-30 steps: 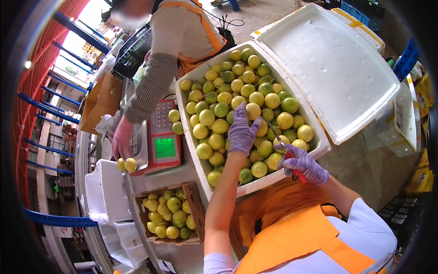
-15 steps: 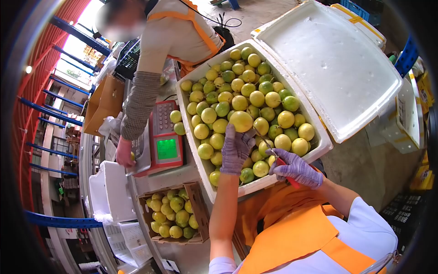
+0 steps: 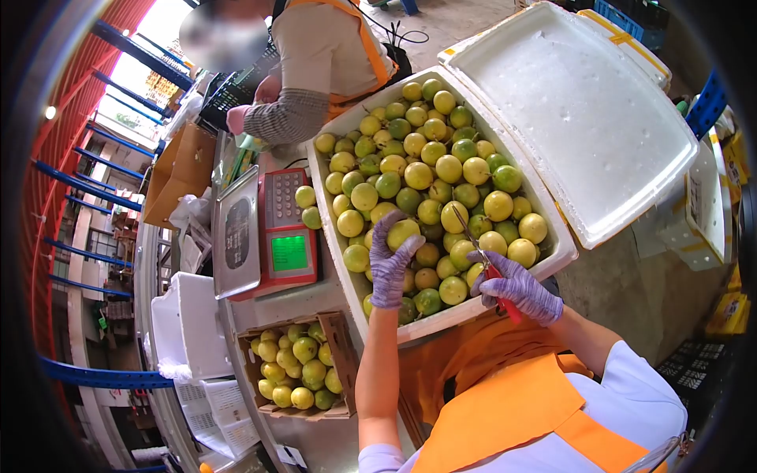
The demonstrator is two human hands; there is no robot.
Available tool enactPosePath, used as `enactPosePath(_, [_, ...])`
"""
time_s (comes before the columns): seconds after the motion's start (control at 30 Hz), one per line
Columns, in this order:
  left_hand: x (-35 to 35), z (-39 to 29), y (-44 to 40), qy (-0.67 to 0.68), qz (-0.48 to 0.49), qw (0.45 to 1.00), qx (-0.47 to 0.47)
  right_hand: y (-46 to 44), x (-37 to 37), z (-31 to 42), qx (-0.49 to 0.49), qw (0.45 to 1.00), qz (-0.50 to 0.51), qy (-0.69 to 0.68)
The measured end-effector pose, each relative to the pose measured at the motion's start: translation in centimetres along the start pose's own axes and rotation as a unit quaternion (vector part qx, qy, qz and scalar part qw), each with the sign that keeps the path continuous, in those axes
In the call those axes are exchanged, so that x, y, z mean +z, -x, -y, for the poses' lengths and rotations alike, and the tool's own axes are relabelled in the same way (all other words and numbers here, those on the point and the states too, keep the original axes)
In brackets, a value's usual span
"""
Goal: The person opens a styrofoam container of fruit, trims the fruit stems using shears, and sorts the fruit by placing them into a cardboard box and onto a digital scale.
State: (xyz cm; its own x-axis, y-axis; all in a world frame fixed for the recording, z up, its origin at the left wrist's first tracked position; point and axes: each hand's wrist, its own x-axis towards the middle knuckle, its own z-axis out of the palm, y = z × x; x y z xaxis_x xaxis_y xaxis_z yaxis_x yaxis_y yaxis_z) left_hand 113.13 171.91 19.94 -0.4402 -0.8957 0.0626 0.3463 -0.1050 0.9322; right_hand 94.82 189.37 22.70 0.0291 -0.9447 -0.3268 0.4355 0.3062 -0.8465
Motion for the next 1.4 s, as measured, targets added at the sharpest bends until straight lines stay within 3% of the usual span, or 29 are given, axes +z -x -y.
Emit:
enactPosePath(0.13, [0.1, -0.4, -1.8, -0.082, -0.042, 0.991, -0.102, -0.1, -0.1, 0.1, 0.004, 1.000, 0.007, -0.020])
enactPosePath(0.17, [0.5, 0.1, -2.3, -0.128, -0.016, 0.988, -0.088, 0.0, -0.2, 0.2, 0.005, 1.000, 0.008, -0.027])
enactPosePath(0.2, [0.0, 2.0, -3.3, -0.275, 0.009, 0.961, 0.004, -0.1, -0.3, 0.2, 0.004, 1.000, 0.011, -0.028])
enactPosePath(0.27, [0.9, 2.6, -4.7, -0.516, 0.074, 0.843, 0.136, -0.2, -0.4, 0.2, 0.004, 0.999, 0.016, -0.030])
enactPosePath(0.37, [3.1, 3.2, -5.1, -0.683, 0.104, 0.722, 0.032, -0.1, -0.4, 0.3, 0.011, 0.999, 0.017, -0.025])
enactPosePath(0.47, [4.3, 2.4, -5.6, -0.715, 0.123, 0.687, -0.036, -0.1, -0.4, 0.2, 0.012, 1.000, 0.011, -0.020])
enactPosePath(0.5, [3.8, 2.6, -5.4, -0.691, 0.112, 0.714, -0.014, 0.0, -0.3, 0.2, 0.012, 1.000, 0.012, -0.018])
enactPosePath(0.53, [2.7, 3.7, -5.4, -0.586, 0.097, 0.804, 0.002, 0.1, -0.4, 0.1, 0.009, 1.000, 0.012, -0.016])
enactPosePath(0.6, [0.3, 6.2, -5.0, -0.345, 0.064, 0.936, 0.028, 0.2, -0.4, 0.1, -0.002, 1.000, 0.006, -0.008])
enactPosePath(0.63, [0.4, 5.8, -4.3, -0.153, 0.034, 0.987, -0.020, 0.3, -0.3, 0.1, -0.009, 1.000, 0.003, -0.001])
enactPosePath(0.67, [0.5, 4.7, -4.0, -0.070, -0.010, 0.995, -0.072, 0.5, -0.2, 0.0, -0.013, 1.000, 0.002, 0.007])
enactPosePath(0.7, [0.2, 3.4, -3.2, 0.069, -0.005, 0.980, -0.186, 0.4, -0.2, 0.1, 0.002, 0.999, 0.002, 0.032])
enactPosePath(0.73, [0.5, 1.4, -2.3, 0.206, -0.001, 0.934, -0.290, 0.2, -0.3, -0.1, -0.003, 0.998, -0.002, 0.062])
enactPosePath(0.83, [0.5, 1.1, -1.2, 0.236, -0.024, 0.930, -0.281, -0.5, -0.2, -0.5, -0.026, 0.987, -0.013, 0.159])
enactPosePath(0.93, [1.2, 0.0, 0.3, 0.186, 0.022, 0.957, -0.220, -0.8, 0.1, -0.3, -0.051, 0.966, -0.029, 0.253])
enactPosePath(1.03, [1.8, -0.3, 1.1, -0.040, 0.022, 0.997, -0.057, -0.6, 0.4, 0.8, -0.053, 0.936, -0.048, 0.346])
enactPosePath(1.07, [2.2, -0.4, 1.2, -0.118, 0.022, 0.993, -0.005, -0.3, 0.7, 1.9, -0.042, 0.919, -0.053, 0.389])
enactPosePath(1.2, [2.4, -0.9, 2.7, -0.326, 0.041, 0.945, 0.006, 0.5, 1.1, 3.0, -0.044, 0.849, -0.099, 0.517])
enactPosePath(1.23, [2.8, -1.7, 2.9, -0.425, 0.081, 0.897, 0.093, 0.4, 0.8, 3.0, -0.034, 0.844, -0.099, 0.525])
enactPosePath(1.27, [2.9, -1.5, 3.2, -0.479, 0.102, 0.865, 0.107, 0.1, 0.3, 2.7, -0.024, 0.840, -0.099, 0.533])
enactPosePath(1.33, [3.6, -1.2, 3.7, -0.506, 0.129, 0.850, 0.064, -0.1, -0.5, 1.9, -0.035, 0.840, -0.105, 0.531])
enactPosePath(1.4, [2.3, 0.9, 3.4, -0.465, 0.073, 0.881, 0.054, -0.1, -1.0, 0.9, -0.082, 0.848, -0.121, 0.509])
